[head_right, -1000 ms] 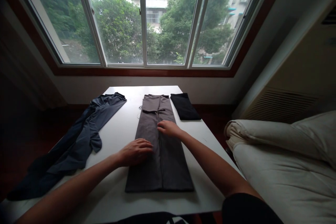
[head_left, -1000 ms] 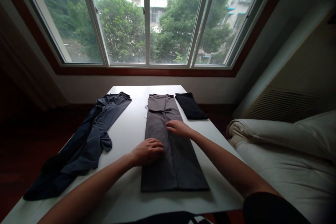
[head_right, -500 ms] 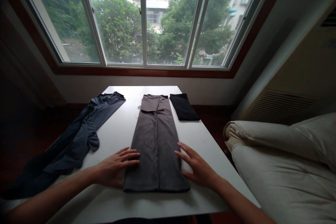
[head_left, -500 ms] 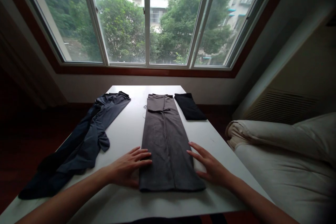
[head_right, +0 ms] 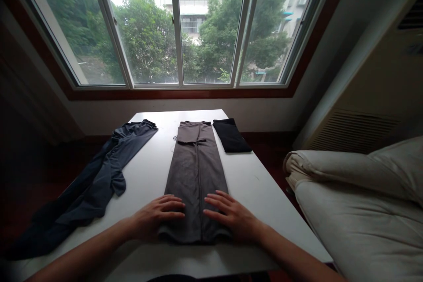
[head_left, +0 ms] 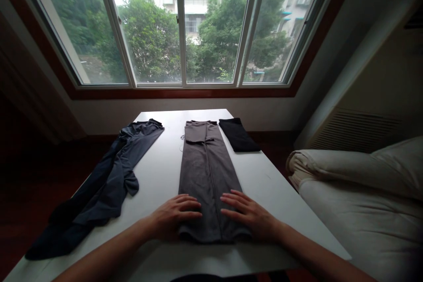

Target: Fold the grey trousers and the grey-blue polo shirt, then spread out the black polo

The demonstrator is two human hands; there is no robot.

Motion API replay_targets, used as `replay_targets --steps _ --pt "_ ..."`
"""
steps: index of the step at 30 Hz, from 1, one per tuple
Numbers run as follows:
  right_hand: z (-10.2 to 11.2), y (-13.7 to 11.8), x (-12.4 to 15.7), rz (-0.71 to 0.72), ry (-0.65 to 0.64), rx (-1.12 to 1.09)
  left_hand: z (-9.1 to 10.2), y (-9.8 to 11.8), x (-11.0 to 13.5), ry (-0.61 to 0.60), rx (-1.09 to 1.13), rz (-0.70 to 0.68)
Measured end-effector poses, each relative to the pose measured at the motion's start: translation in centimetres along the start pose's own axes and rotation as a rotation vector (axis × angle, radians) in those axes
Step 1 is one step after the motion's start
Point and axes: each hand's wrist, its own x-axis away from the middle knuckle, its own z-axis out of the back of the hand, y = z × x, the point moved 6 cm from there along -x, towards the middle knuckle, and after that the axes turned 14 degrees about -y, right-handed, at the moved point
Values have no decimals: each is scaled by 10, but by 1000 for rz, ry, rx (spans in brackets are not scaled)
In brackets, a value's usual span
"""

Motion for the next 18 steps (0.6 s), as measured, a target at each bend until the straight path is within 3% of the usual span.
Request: replay_targets --steps 4,9,14,18 --pt "0 8 0 -61 75 -40 5 0 5 15 60 72" --pt "19 11 18 -151 113 -323 25 18 22 26 232 137" --pt "55 -34 4 -49 -16 -541 73 61 37 2 406 111" --pt "98 -71 -7 152 -1 -713 120 101 45 -29 462 38"
